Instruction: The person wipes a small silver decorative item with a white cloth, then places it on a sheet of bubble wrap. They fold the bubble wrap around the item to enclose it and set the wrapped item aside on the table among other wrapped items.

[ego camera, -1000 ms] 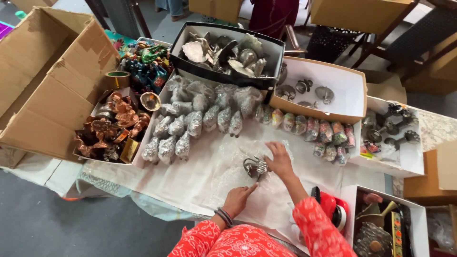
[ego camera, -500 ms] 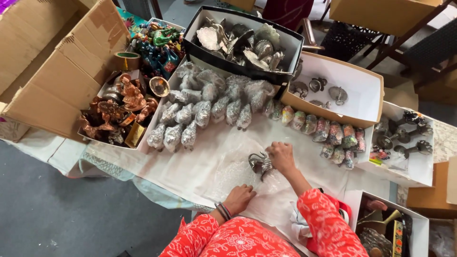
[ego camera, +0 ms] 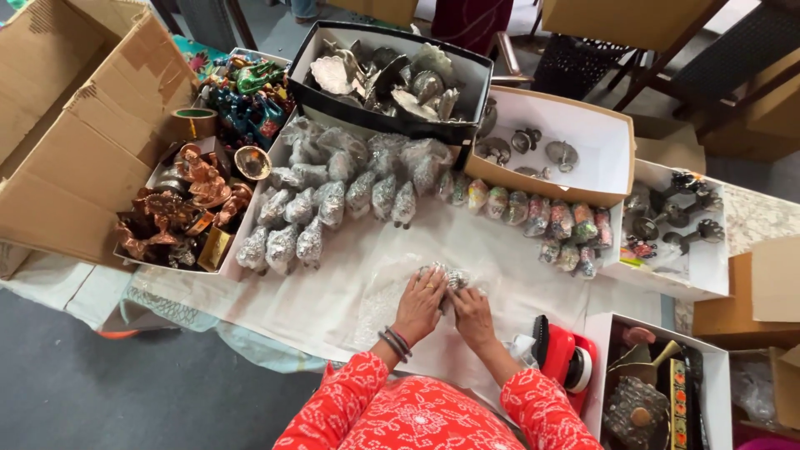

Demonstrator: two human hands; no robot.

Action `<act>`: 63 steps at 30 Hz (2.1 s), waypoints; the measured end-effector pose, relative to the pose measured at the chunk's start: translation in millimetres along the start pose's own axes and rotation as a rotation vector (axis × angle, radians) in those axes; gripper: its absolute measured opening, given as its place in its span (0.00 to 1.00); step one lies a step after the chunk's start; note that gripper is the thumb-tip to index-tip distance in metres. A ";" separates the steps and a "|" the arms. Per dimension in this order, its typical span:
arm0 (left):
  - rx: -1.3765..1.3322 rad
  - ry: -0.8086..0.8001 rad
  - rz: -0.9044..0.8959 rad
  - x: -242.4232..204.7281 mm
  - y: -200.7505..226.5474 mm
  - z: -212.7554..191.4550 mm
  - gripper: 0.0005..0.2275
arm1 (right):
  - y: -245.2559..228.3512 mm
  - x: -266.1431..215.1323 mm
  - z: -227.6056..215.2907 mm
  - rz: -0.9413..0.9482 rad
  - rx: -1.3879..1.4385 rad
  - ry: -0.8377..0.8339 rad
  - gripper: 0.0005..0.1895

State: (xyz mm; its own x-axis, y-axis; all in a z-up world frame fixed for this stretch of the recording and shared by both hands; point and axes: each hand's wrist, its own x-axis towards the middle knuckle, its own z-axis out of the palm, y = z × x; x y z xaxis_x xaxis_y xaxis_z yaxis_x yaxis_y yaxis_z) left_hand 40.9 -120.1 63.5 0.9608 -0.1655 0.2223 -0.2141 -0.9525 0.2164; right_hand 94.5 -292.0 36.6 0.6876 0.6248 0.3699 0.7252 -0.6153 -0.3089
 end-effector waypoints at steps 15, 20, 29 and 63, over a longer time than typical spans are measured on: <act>0.021 -0.104 -0.006 -10.7 9.6 20.3 0.27 | 133.6 31.3 13.5 0.713 0.508 0.076 0.45; 0.035 -0.146 -0.018 -9.5 13.1 11.6 0.28 | 148.3 34.8 38.8 0.689 0.577 -0.192 0.45; 0.093 -0.157 0.003 -9.8 12.1 22.8 0.26 | 56.7 5.5 37.4 0.511 0.543 0.037 0.11; -0.329 0.429 -0.407 4.7 -49.6 -46.1 0.26 | -10.7 15.1 25.5 0.001 -0.078 -0.054 0.29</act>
State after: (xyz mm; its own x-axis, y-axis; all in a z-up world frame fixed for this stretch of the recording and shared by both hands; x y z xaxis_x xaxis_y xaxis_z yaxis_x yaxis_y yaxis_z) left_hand 47.9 -61.9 97.7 0.8357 0.3708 0.4051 0.0420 -0.7787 0.6260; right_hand 98.0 -263.7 23.1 0.6908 0.6480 0.3208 0.7210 -0.6505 -0.2389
